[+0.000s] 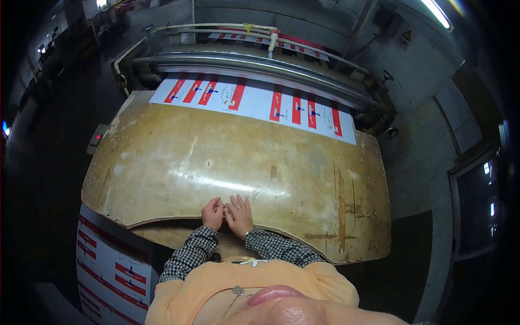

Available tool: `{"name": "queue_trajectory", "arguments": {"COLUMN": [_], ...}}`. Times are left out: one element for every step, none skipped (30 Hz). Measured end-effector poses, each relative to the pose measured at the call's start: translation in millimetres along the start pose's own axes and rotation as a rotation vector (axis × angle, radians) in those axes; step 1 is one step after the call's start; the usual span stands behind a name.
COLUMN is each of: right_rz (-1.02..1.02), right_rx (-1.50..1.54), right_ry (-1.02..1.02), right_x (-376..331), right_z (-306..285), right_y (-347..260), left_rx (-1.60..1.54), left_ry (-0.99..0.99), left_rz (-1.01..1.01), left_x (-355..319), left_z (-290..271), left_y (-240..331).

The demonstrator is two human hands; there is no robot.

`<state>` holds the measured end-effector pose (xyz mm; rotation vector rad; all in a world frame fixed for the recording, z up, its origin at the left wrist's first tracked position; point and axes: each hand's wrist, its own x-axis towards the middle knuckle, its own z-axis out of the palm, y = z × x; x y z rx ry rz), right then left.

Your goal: Feeding large printed paper sheets into an industrial processing machine.

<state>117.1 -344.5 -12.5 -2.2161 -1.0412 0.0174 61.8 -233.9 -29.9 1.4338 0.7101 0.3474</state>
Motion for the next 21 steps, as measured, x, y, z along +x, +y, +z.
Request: {"name": "queue_trajectory", "arguments": {"right_rz": [0.008, 0.016, 0.015, 0.011, 0.029, 0.031, 0.050, 0.065, 0.062, 0.076, 0.090, 0.080, 0.083, 0.084, 0.055, 0.068, 0.087, 0.065, 0.078, 0.088, 0.078], "right_rx": [0.037, 0.036, 0.024, 0.013, 0.024, 0.026, 0.025, 0.028, 0.035, 0.036, 0.036, 0.050, 0.051, 0.053, 0.074, 0.076, 0.072, 0.083, 0.068, 0.053, 0.077], "right_ry": [-0.020, -0.008, 0.011, 0.029, 0.100, 0.108, 0.150, 0.191, 0.195, 0.206, 0.215, 0.210, 0.213, 0.215, 0.201, 0.215, 0.233, 0.221, 0.224, 0.227, 0.210], "right_x": [0, -1, 0, 2, 1, 1, -1, -1, -1, 0, 1, 2, 2, 4, 5, 4, 5, 4, 4, 3, 2], "right_z": [-3, -4, -2, -1, 1, 2, 3, 3, 1, 1, 0, 1, 1, 2, 2, 3, 3, 3, 3, 3, 4], "right_y": [-1, -2, -4, -4, -2, 2, 4, 5, 5, 4, 3, 1, -1, -3, -6, -6, -3, 0, 2, 4, 7], "left_rx": [0.003, 0.009, 0.086, 0.161, 0.432, 0.706, 0.891, 1.074, 1.107, 1.122, 1.051, 0.961, 0.957, 0.646, 0.329, 0.022, -0.276, -0.290, -0.214, -0.137, -0.153], "left_ry": [0.035, 0.022, 0.147, 0.277, 0.371, 0.470, 0.571, 0.676, 0.838, 0.993, 1.020, 1.047, 1.067, 1.039, 1.014, 0.970, 0.904, 0.927, 1.054, 1.181, 1.209], "left_rz": [0.034, 0.039, 0.119, 0.200, 0.327, 0.453, 0.324, 0.187, -0.085, -0.367, -0.619, -0.875, -0.882, -0.848, -0.798, -0.726, -0.637, -0.633, -0.642, -0.652, -0.643], "left_x": [0, -3, -6, -7, -10, -17, -27, -35, -40, -45, -54, -70, -70, -68, -69, -70, -69, -69, -65, -57, -60], "left_z": [1, -2, -9, -18, -31, -50, -71, -92, -117, -126, -129, -126, -131, -142, -156, -167, -172, -171, -163, -153, -158], "left_y": [-2, -5, -8, -10, -7, -1, 5, 9, 4, 17, 30, 56, 43, 11, -25, -56, -71, -75, -69, -63, -61]}}
